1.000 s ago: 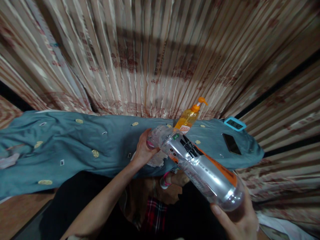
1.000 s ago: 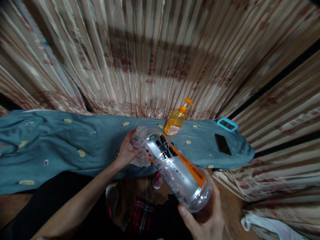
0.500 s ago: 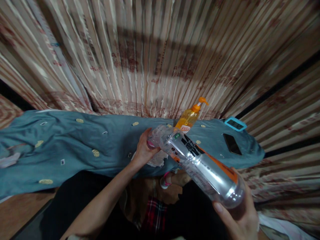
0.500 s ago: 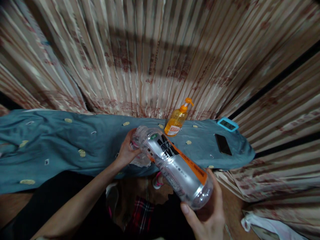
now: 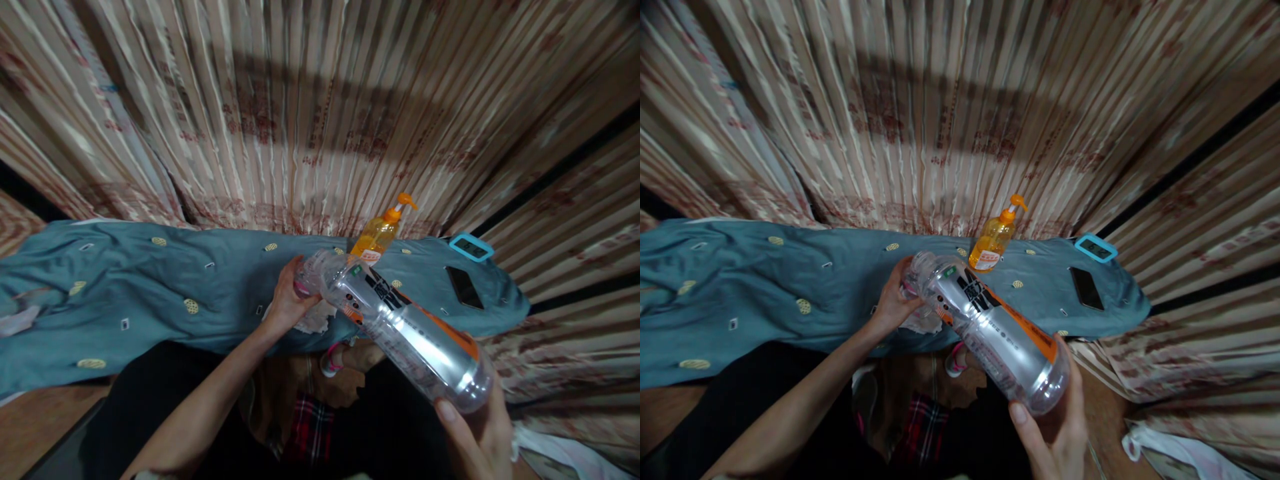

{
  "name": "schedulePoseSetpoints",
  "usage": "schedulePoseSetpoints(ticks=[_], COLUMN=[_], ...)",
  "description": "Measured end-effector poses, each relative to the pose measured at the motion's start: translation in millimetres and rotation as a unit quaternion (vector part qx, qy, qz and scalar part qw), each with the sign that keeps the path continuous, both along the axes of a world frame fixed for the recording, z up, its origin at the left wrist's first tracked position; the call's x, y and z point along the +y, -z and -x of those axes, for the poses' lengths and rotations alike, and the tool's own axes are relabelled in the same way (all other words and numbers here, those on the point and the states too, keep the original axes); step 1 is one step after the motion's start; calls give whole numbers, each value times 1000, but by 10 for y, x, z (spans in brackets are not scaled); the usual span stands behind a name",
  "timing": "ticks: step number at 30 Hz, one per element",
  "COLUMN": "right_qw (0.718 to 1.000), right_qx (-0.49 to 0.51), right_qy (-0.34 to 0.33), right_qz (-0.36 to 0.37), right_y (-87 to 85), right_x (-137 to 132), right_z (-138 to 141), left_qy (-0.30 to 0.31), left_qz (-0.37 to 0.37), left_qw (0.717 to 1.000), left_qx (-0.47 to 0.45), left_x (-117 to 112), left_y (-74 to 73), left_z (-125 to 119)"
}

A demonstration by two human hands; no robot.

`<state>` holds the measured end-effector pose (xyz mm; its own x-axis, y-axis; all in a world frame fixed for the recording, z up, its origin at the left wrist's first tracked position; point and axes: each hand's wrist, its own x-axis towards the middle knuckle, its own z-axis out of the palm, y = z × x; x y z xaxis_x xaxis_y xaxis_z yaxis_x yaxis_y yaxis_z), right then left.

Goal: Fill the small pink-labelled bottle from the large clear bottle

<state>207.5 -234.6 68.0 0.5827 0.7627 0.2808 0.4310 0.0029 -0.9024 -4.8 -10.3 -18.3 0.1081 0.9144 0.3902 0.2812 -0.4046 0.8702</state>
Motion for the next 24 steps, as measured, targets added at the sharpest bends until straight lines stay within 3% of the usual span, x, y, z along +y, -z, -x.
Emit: schedulePoseSetpoints(ticks=[9,24], right_qw=[1000,997], right_qx=[-13,30], right_qy=[13,67], right_qz=[14,9], right_y=[197,-195], right_x=[-46,50], right_z=[-234,199], left_qy=[-1,-9], left_qz=[-7,-5], left_qw=[1000,1000], left_qx=[8,7], left_x=[-2,-16], left_y=[-19,-37], left_z=[-2,-15])
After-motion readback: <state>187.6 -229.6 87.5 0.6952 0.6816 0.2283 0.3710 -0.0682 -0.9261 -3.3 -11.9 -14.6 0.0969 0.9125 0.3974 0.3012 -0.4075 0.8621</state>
